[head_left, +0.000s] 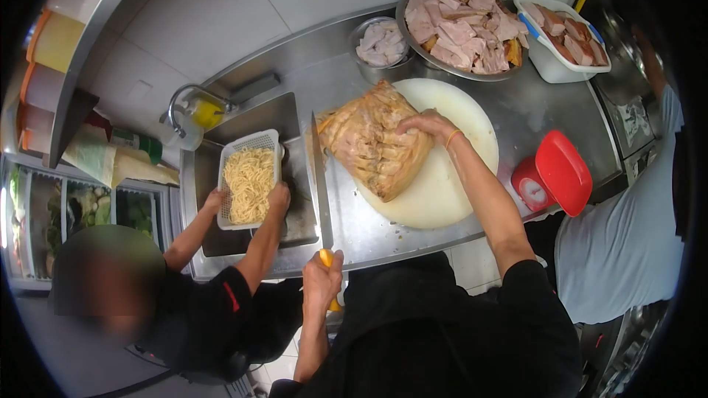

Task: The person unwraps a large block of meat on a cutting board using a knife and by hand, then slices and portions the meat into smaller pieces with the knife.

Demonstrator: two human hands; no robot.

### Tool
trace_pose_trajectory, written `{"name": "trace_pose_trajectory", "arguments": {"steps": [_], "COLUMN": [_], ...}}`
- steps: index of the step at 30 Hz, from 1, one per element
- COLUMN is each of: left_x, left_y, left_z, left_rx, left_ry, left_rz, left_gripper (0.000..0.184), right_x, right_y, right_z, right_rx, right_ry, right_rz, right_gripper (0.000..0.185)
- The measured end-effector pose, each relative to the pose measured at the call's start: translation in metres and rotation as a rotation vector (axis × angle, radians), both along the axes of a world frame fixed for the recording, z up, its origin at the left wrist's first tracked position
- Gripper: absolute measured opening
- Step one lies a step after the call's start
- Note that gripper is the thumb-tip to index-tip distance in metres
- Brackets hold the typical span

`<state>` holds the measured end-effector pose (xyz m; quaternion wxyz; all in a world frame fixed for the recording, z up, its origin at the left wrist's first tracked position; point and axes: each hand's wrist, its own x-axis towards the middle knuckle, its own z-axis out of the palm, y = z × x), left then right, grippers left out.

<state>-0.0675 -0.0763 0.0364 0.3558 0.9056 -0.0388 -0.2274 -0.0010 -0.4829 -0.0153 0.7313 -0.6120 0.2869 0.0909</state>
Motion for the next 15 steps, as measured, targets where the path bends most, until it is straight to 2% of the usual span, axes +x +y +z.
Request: {"name": "trace_pose_trajectory", "arguments": {"steps": [2,5,8,11,15], "left_x": [0.001,0.001,0.001,-0.002,-0.013], "left_y": [-0.004,-0.01,-0.011,0.002,0.011], "left_z": [0.005,0.008,0.01,-0.008,-0.015], "left_rx": [-0.005,-0.024,-0.004,-0.048,-0.06], "left_ry": [0.034,0.08,0.107,0.068,0.089], "left_rz": [-0.012,-0.013,-0.037,-0.131,-0.166], "left_gripper": [0.037,0.037,0.038,0.039,0.041], "right_x": [-0.002,-0.01,-0.014,-0.023,-0.041], "right_y": [0.002,0.01,0.011,0.013,0.003], "right_z": [-0.003,0.006,0.0,0.017,0.09], "right_rx": [0.027,0.089,-0.001,-0.277,-0.826], "right_ry": [0.013,-0.036,-0.066,-0.006,0.067], "right_rz": [-0.01,-0.044,-0.079,-0.202,-0.035], "right_gripper": [0.04,0.042,0.053,0.069,0.072]}}
